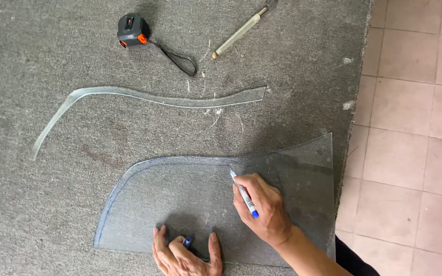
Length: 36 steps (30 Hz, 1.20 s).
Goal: The recorder is marking a template on a glass sheet, cutting it with a glass cutter, and snapping off the excess glass pieces.
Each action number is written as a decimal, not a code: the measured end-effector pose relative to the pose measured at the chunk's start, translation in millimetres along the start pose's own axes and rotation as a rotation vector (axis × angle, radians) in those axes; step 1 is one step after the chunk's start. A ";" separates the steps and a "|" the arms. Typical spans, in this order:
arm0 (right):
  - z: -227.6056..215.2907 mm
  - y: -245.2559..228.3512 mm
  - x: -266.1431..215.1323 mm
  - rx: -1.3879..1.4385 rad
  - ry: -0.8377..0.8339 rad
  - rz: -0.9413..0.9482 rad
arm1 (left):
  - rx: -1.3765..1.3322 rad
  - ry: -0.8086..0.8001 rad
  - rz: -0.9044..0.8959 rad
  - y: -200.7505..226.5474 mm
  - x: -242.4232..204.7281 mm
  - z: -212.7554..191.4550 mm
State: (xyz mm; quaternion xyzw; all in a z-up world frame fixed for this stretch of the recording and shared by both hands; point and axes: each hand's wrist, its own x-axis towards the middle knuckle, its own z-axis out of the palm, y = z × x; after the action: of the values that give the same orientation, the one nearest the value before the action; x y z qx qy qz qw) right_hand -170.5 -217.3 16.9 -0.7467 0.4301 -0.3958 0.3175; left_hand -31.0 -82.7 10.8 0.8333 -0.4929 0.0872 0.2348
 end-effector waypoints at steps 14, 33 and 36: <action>-1.1 -0.6 -2.9 -0.038 0.054 -0.069 | -0.007 0.019 -0.004 -6.3 -2.4 5.3; -30.3 -4.5 -8.6 -0.024 0.171 0.050 | 0.093 -0.066 -0.022 -26.5 -17.3 16.2; -32.7 -0.9 -10.9 -0.035 0.174 0.061 | 0.137 -0.091 -0.039 -28.8 -18.3 18.4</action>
State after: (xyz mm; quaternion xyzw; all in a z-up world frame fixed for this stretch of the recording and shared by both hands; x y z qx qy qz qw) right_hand -201.9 -211.5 30.0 -0.7015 0.4854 -0.4417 0.2778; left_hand -16.9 -65.5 -21.0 0.8600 -0.4795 0.0782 0.1564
